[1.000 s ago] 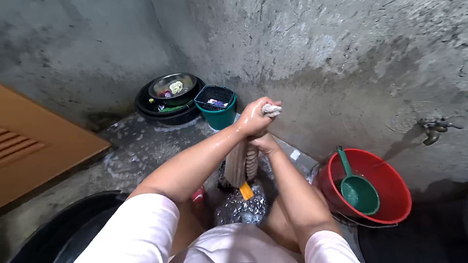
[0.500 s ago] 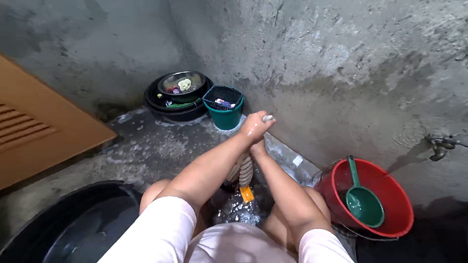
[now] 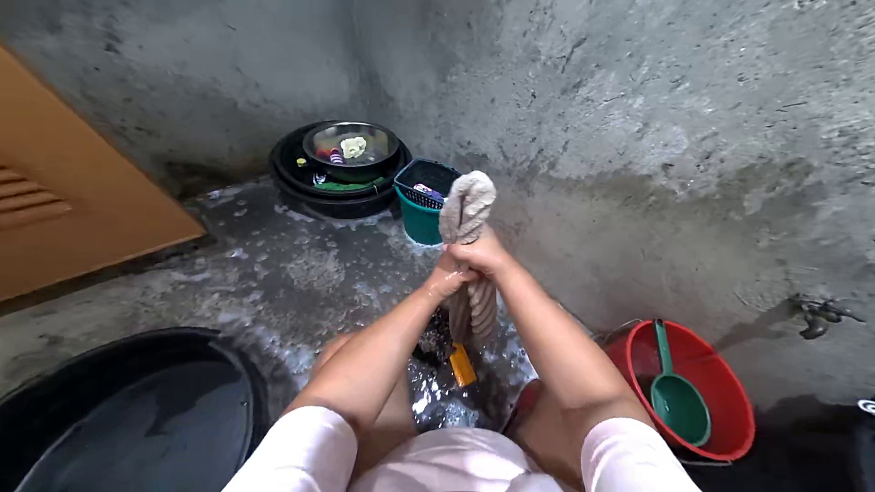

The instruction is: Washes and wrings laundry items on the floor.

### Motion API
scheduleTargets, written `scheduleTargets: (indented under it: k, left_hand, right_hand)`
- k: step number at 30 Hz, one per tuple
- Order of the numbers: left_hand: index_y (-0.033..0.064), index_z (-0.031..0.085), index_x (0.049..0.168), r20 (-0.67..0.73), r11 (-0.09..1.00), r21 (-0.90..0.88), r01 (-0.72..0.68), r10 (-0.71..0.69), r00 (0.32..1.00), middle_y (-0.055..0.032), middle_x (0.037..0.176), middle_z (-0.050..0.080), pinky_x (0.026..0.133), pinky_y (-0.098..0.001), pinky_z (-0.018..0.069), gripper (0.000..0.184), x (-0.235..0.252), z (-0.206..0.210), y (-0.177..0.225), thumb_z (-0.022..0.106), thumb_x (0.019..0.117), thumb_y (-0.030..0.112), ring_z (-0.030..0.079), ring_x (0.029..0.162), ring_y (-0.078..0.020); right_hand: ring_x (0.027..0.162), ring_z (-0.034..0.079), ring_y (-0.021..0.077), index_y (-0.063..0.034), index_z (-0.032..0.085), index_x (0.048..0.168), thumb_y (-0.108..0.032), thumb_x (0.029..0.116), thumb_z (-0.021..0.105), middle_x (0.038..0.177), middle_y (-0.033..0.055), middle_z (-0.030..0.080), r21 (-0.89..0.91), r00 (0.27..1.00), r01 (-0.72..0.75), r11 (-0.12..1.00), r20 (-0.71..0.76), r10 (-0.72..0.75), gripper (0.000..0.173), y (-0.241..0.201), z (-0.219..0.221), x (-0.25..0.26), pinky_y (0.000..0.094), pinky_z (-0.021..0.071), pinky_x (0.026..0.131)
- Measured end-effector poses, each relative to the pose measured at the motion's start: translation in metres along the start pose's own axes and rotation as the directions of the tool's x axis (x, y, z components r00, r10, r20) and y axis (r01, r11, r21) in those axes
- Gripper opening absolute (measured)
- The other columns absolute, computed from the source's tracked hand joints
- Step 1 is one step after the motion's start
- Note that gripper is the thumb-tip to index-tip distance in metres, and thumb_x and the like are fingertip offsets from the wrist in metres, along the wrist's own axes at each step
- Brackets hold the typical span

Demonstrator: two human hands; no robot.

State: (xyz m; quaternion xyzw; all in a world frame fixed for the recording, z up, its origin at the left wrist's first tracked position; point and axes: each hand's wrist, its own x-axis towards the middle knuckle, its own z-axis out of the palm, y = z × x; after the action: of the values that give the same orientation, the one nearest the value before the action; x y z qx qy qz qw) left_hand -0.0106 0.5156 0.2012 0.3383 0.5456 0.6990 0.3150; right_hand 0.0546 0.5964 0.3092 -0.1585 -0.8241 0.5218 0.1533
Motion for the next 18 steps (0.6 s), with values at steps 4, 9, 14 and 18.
scheduleTargets:
  k: [4,9,14,18]
  left_hand:
    - [-0.0012,0.055,0.132,-0.227,0.997,0.011,0.081,-0.076,0.971,-0.015,0.114,0.066,0.091,-0.0398,0.0545,0.042,0.008,-0.005,-0.008,0.069,0.0935,0.006,0.064,0.102,-0.0179]
    - [-0.0027,0.062,0.117,-0.424,0.958,-0.264,0.11,-0.218,0.879,-0.0152,0.098,0.072,0.078,-0.0438,0.0615,0.043,0.029,-0.019,0.017,0.079,0.0791,0.007,0.072,0.087,-0.0229]
    - [0.0,0.062,0.112,-0.348,0.892,-0.453,0.001,-0.178,0.92,-0.0125,0.093,0.071,0.075,-0.0405,0.0603,0.03,0.025,-0.015,0.032,0.071,0.0843,0.006,0.07,0.083,-0.0203]
    - [0.002,0.062,0.11,-0.4,0.846,-0.527,-0.082,-0.162,0.902,-0.011,0.093,0.069,0.076,-0.0409,0.0587,0.022,0.026,-0.017,0.035,0.065,0.0911,0.014,0.068,0.084,-0.0198]
  right_hand:
    - [0.138,0.046,0.0389,0.004,0.053,0.14,-0.038,0.0771,0.083,0.143,0.0244,0.054,-0.469,0.966,0.13,0.873,-0.138,-0.218,0.081,0.011,0.022,0.015,0.0589,0.0315,0.116]
    - [0.148,0.039,0.0265,-0.014,0.004,0.167,-0.041,0.0735,0.088,0.166,0.0188,0.027,0.002,0.992,0.128,0.992,0.009,-0.128,0.128,0.086,0.035,0.0,0.0478,0.0401,0.118]
    - [0.1,0.07,0.0198,0.0027,0.046,0.142,-0.001,0.0681,0.087,0.114,0.0168,0.069,0.151,0.977,-0.184,0.971,-0.08,0.198,0.085,0.116,0.063,-0.02,0.0388,0.0603,0.091]
    - [0.102,0.07,0.0264,0.002,0.061,0.126,-0.01,0.0693,0.088,0.111,0.0183,0.071,-0.028,0.965,-0.158,0.987,-0.216,0.149,0.064,0.103,0.065,-0.011,0.0492,0.0585,0.091]
